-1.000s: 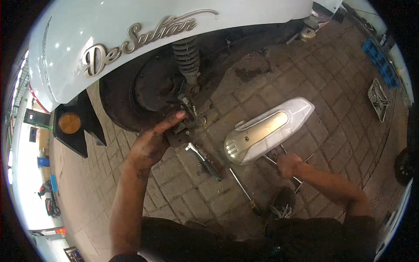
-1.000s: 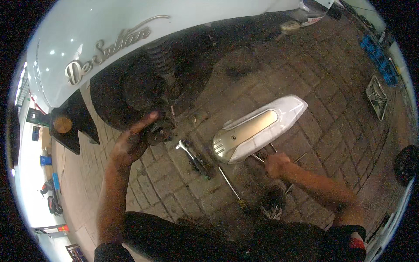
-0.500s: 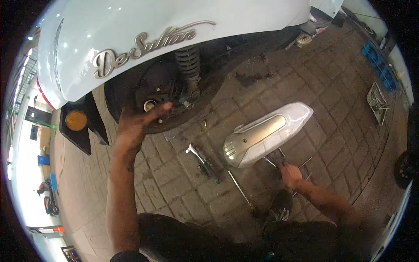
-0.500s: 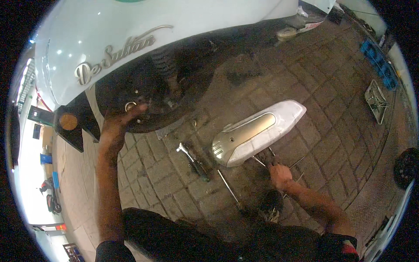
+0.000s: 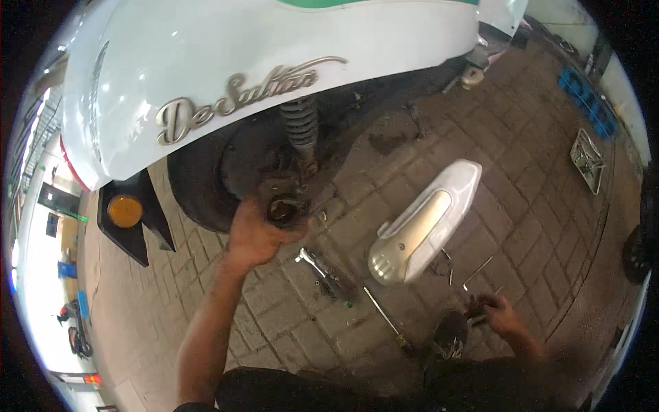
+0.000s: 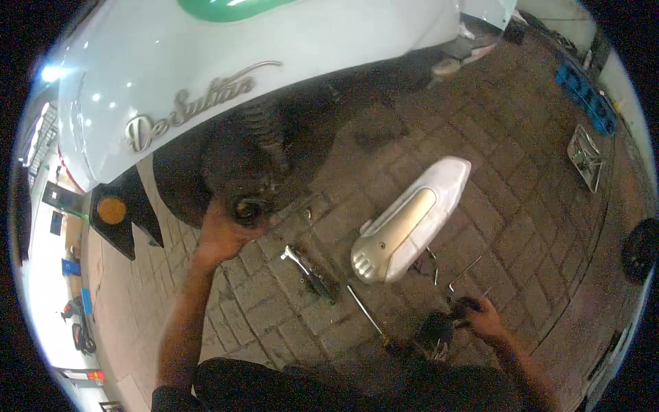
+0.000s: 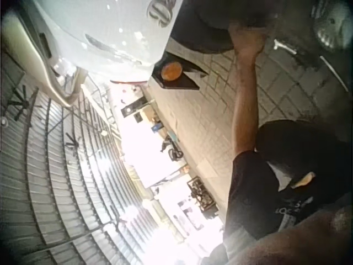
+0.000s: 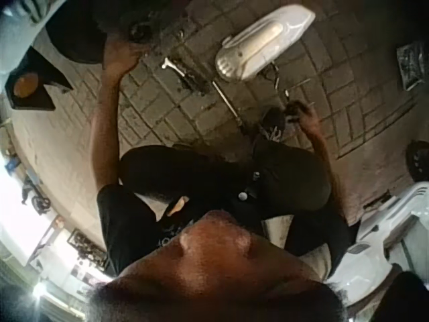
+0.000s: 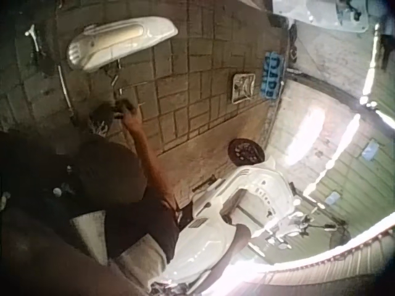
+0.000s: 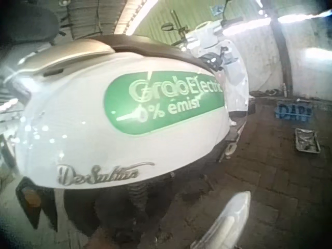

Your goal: The person uses a screwdriver and a wrench to loosen and then remove the brake caliper from the rear wheel of a white scooter.

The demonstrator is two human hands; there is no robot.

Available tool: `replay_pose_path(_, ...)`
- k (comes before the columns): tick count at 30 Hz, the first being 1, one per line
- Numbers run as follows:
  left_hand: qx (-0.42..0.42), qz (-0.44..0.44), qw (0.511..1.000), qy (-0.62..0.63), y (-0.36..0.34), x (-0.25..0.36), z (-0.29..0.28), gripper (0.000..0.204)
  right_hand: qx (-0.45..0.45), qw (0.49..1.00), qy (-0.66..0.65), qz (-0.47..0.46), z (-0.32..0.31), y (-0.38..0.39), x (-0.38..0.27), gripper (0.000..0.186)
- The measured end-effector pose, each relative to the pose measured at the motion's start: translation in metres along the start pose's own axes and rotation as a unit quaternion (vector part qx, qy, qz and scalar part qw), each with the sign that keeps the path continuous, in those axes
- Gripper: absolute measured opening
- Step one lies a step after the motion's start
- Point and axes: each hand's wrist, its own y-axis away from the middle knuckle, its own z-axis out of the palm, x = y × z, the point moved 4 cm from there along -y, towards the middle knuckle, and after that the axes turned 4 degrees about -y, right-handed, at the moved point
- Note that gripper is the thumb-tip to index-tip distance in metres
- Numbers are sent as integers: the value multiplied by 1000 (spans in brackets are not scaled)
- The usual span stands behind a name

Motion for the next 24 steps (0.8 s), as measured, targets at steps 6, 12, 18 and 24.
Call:
replay_pose_path(6,-35,-3,998,49,4,-20,13,96,-50,977,-94,186,-18,45,3,34)
replay_pose_path(12,-2,1,999,42,5,-22,22,107,5,992,90,88,-23,78,-75,44)
replay_pose_path(18,-53,-15,998,-2,3,-21,22,110,-17,996,67,-55,11,65,-166,47)
replay_pose_path(24,-31,-16,999,-14,9,-13,14,112,-114,969,37,-217,81,22,-212,41)
